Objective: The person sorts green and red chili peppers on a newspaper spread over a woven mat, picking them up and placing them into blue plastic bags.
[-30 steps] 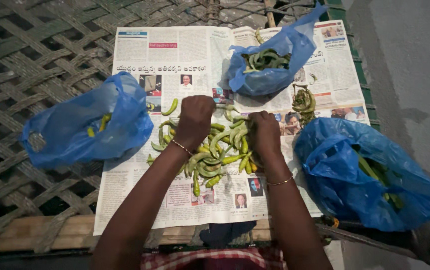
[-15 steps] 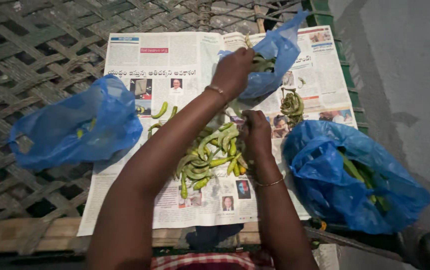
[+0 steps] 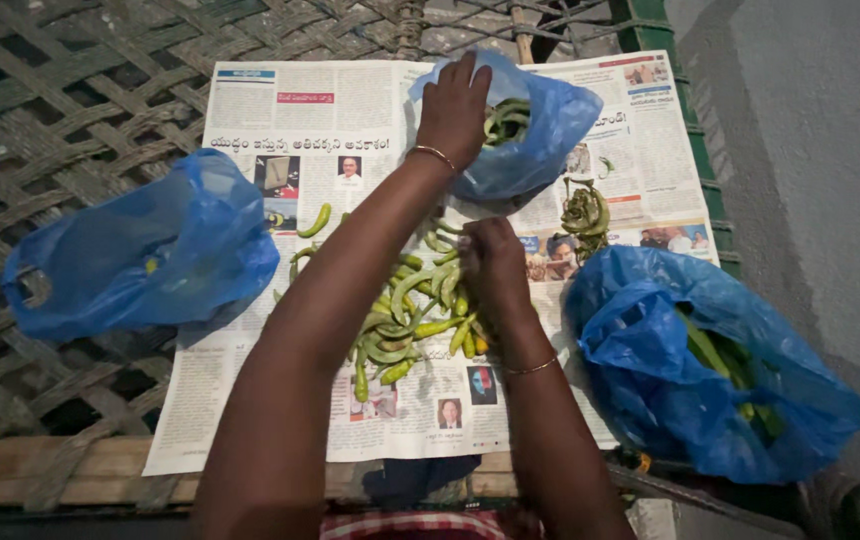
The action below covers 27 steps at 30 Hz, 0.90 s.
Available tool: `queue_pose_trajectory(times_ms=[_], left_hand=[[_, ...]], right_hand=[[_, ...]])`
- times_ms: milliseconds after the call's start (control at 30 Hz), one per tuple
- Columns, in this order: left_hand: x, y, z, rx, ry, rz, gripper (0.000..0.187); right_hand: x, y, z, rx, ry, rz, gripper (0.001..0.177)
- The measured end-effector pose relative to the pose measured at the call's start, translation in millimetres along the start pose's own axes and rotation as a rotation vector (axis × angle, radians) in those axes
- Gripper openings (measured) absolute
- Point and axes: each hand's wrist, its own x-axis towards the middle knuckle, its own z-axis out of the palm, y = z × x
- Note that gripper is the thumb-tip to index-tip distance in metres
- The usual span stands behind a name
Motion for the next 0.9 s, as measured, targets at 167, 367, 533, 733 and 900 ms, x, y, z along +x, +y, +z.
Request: queue_pose_trajectory(times_ms=[167,367,533,733,900], left_hand=[[-31,19,-75,-0.231,0.110,0.034,0.043],[-164,42,-176,-0.425,0.075,0.032,0.039],[-216,31,-212,-0.496,-0.034,-0.190,0.029],[-233,14,-197,-0.583,0.081,-0.265,0.018],[-247,7,-193,-0.546,0.008,-0.127,0.015]], right_hand=[[-6,-9,-5,0.085,0.008,0.122,0.026],[-5,5,-11,-0.116,0.189,-0.165,0.018],[-5,-21,-22,-0.139,0.305,-0.152,0.009],[52,-40,-31,-0.199,0.241,-0.251,0.010],[101,-30,-25,-0.373,0.193,-0.277,0.007]])
